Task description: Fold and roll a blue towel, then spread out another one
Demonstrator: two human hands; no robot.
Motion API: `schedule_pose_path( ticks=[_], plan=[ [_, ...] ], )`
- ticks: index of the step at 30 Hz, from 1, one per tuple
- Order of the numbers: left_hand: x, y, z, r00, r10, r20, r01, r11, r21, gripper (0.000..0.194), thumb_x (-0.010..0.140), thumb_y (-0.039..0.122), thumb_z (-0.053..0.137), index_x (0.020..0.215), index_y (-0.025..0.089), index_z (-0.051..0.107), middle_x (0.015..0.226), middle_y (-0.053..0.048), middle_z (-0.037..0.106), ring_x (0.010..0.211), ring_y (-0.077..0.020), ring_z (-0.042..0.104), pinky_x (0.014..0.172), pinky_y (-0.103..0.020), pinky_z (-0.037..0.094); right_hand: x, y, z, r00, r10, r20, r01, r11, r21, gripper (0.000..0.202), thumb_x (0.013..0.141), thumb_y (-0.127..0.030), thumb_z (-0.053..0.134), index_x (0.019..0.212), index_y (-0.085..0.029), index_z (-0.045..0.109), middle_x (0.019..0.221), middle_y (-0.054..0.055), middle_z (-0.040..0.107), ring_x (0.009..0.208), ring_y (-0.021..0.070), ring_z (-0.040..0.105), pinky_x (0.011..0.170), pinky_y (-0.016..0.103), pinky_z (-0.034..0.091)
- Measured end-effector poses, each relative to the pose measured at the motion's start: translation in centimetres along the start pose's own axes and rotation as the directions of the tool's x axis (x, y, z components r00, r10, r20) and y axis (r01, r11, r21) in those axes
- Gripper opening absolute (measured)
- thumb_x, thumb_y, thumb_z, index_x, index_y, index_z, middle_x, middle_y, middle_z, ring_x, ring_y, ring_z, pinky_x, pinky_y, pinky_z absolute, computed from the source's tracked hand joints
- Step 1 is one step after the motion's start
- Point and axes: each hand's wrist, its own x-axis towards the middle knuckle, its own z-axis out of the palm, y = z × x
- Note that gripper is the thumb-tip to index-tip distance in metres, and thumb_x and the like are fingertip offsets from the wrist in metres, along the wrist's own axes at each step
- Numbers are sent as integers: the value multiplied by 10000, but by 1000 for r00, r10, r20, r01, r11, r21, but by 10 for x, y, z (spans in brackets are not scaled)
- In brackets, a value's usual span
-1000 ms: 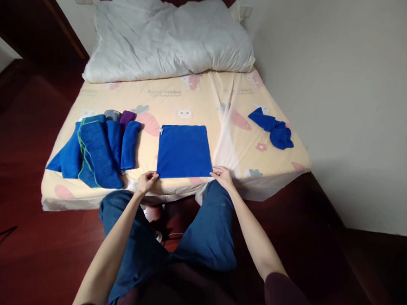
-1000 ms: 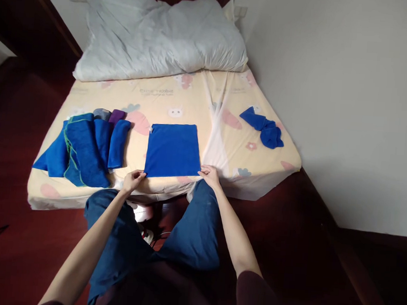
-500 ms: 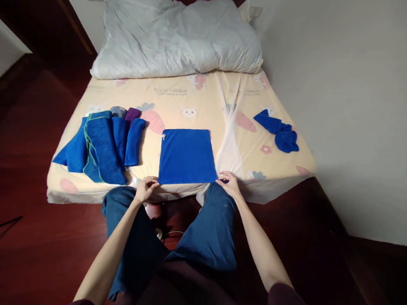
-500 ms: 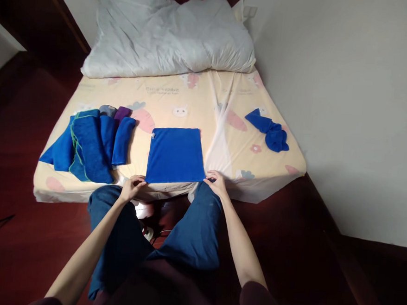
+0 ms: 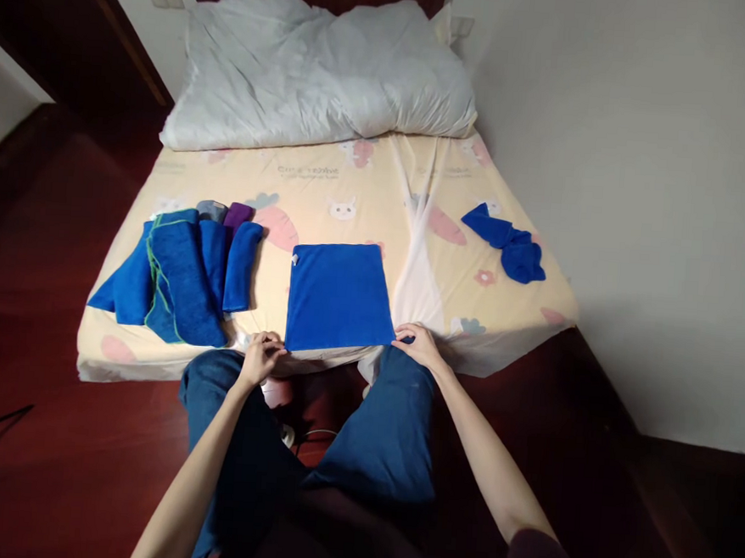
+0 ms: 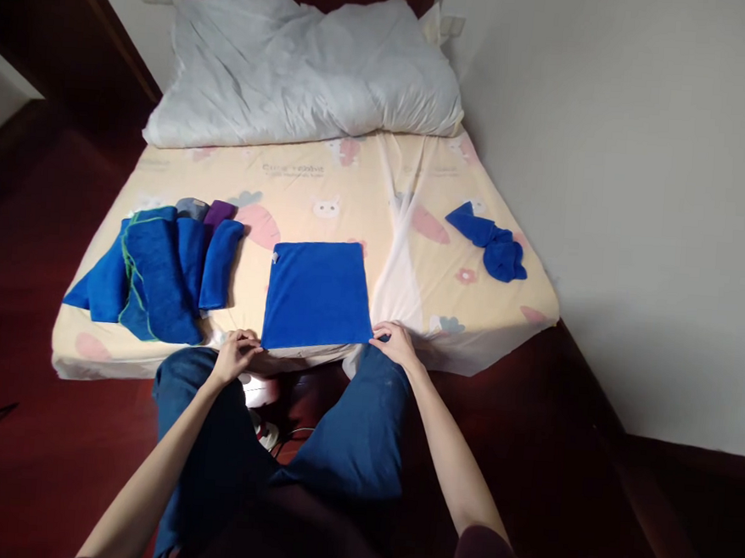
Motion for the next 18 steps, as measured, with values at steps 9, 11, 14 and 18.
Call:
schedule_pose_path(
  ticks=[9,11,14,18],
  plan=[
    [63,18,-7,998,-62,21,59,994,95,494,918,572,543,621,192,651,894,-89,646,920,-249,564,918,-374,460,7,-4,5,999,15,-41,-14,1000,12,214,853,-457,746,860,-247,785,817,47,785,817,247,664,820,401,543],
    [104,26,-11,990,-137,35,135,988,71,545,942,532,494,512,197,479,657,-52,540,746,-195,538,755,-299,436,8,-4,5,999,22,-44,-22,1000,14,233,874,-466,720,873,-243,789,797,51,775,795,245,655,804,400,541],
    [171,35,-17,959,-282,10,281,958,48,539,929,492,502,488,216,363,496,-3,363,561,-147,441,575,-276,298,9,-5,3,998,50,-23,-50,999,19,227,885,-459,714,861,-246,788,804,59,776,804,254,661,804,413,547],
    [243,34,-25,940,-330,-80,332,943,3,457,857,440,598,494,206,447,481,-11,413,580,-166,500,550,-281,255,11,-4,0,998,69,3,-69,998,11,207,890,-465,726,864,-269,786,798,55,772,820,275,671,808,444,556]
  ],
)
